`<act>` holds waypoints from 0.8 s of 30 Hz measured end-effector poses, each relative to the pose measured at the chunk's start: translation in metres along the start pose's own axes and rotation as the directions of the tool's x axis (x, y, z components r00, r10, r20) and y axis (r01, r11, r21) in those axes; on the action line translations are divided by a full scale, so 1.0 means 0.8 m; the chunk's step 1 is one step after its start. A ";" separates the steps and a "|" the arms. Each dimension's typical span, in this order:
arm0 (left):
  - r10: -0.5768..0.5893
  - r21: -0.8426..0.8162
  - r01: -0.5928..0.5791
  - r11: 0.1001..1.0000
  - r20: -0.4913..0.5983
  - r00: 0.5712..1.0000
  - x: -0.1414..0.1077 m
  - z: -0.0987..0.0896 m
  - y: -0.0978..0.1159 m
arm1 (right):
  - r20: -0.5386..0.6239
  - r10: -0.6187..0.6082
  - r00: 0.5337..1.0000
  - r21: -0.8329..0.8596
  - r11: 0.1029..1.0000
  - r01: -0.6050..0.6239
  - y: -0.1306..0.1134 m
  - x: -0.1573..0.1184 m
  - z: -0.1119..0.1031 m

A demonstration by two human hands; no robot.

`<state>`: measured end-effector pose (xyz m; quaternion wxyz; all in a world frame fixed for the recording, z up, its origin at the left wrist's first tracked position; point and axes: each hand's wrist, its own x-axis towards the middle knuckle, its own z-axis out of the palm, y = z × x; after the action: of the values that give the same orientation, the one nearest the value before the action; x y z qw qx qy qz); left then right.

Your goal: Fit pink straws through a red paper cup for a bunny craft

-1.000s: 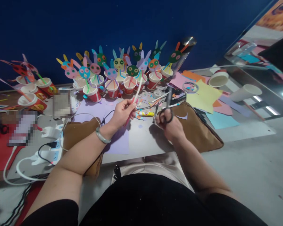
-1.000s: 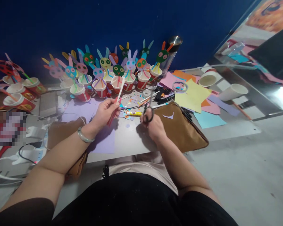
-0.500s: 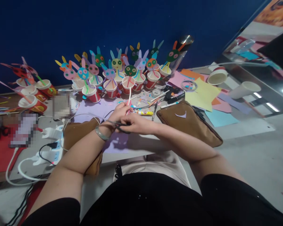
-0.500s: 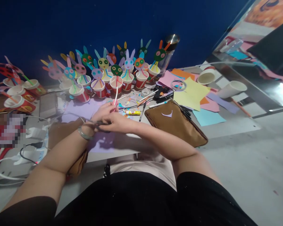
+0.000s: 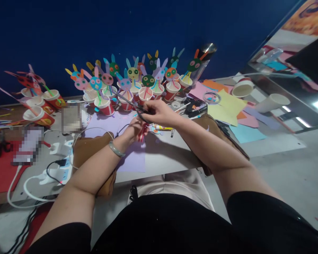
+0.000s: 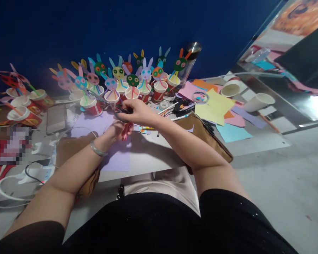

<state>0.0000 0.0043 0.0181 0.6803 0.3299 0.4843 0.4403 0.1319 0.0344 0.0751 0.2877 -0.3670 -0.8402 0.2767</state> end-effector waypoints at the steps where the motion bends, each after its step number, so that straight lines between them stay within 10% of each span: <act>1: 0.000 0.014 -0.001 1.000 0.022 1.000 -0.001 0.001 0.001 | -0.010 -0.024 1.000 0.122 0.992 0.025 0.008 -0.009 -0.004; 7: 0.063 0.061 -0.063 0.996 0.012 0.998 -0.004 0.003 0.004 | -0.451 0.252 0.856 -0.064 0.948 -0.312 0.094 -0.075 -0.044; 11: 0.274 0.145 -0.272 0.951 0.002 0.962 -0.002 -0.001 0.000 | -0.299 0.456 0.838 -0.328 0.776 -0.539 0.134 -0.100 -0.059; 16: 0.425 0.371 -0.437 0.819 0.117 0.898 0.008 -0.013 -0.008 | -0.102 0.445 0.890 -0.474 0.764 -0.437 0.135 -0.102 -0.052; 24: 0.475 0.834 -0.475 0.280 0.309 0.824 0.002 -0.022 -0.009 | -0.141 0.428 0.893 -0.545 0.719 -0.431 0.126 -0.105 -0.049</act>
<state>-0.0147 0.0035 0.0055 0.2414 0.7622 0.5193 0.3018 0.2526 0.0372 0.0097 0.0963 -0.6203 -0.7749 0.0747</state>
